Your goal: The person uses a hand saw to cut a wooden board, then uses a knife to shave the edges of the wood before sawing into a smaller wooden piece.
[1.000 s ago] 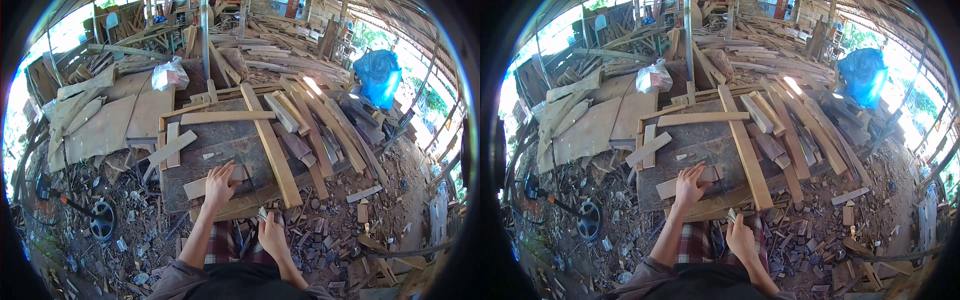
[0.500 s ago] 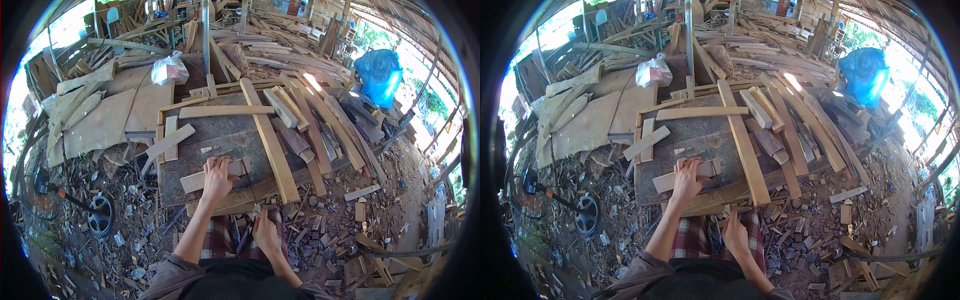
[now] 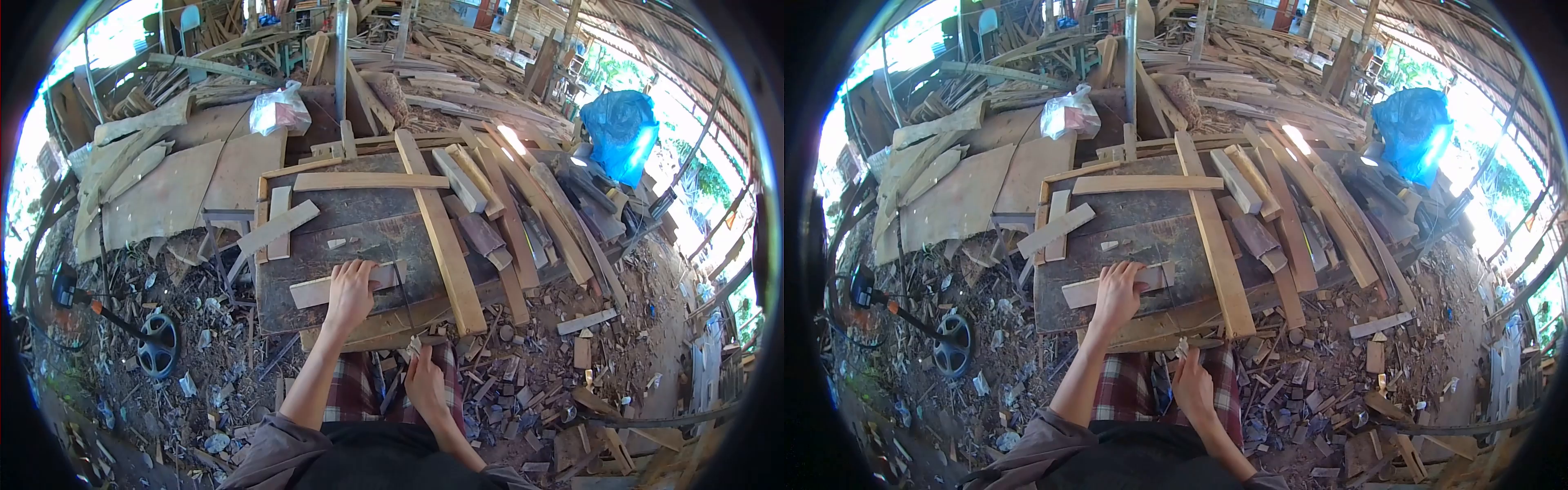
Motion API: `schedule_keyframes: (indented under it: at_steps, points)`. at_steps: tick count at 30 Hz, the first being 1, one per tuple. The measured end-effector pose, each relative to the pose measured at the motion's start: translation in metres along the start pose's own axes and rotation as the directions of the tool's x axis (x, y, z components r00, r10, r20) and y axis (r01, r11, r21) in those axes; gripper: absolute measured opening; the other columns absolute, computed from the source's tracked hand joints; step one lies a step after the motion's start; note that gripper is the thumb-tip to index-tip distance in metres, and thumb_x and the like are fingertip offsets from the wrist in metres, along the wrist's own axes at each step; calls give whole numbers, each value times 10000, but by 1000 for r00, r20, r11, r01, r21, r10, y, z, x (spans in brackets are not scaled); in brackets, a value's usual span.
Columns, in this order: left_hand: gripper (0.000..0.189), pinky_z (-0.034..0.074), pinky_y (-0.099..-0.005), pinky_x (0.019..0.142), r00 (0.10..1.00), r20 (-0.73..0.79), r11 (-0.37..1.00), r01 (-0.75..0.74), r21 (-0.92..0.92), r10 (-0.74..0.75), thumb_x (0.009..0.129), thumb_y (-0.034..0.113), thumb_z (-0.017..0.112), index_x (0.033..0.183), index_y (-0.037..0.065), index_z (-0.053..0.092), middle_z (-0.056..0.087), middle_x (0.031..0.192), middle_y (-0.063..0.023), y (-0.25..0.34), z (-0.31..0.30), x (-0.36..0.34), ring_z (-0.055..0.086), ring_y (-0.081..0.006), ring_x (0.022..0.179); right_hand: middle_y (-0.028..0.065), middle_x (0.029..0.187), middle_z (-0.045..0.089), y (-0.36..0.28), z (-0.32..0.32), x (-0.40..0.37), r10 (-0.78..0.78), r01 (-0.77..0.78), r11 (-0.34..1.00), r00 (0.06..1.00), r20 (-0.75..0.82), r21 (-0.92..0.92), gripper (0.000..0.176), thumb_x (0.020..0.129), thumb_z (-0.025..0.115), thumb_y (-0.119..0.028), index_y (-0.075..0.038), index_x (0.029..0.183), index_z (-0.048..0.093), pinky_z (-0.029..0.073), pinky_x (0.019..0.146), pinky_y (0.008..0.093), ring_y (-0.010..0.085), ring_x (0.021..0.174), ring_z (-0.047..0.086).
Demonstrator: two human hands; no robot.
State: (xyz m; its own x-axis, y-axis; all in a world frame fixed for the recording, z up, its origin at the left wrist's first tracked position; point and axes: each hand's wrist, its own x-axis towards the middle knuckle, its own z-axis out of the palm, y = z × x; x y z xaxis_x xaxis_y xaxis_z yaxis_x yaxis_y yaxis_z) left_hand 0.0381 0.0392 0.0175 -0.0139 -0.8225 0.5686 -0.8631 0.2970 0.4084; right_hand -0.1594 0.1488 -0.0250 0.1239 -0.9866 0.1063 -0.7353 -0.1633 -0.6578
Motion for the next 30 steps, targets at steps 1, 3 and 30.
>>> schedule_keyframes:
  at_steps: [1,3,30]
  points:
    - [311,394,-415,899,1000,-4,1000,9,-15,-9,766,68,711,1061,56,615,613,982,-98,1,0,0,571,-291,1009,298,718,625,-1,1,-1,4,-4,1000,1000,6,-4,236,992,445,-143,15,1151,372,497,564,581,491,680,626]
    - [303,388,-416,899,1000,-3,999,19,-28,-20,768,65,708,1055,56,613,610,969,-101,2,-1,0,570,-288,1012,312,733,627,-9,-2,-2,72,-71,997,997,39,-12,234,997,438,-152,20,1140,371,502,583,582,499,693,627]
    - [321,397,-399,865,997,-40,997,67,26,-66,744,86,695,1056,53,623,629,973,-105,10,-1,1,595,-292,982,338,894,656,-93,-73,45,205,-157,961,958,202,-228,218,930,465,-95,35,1092,403,533,763,543,483,889,654]
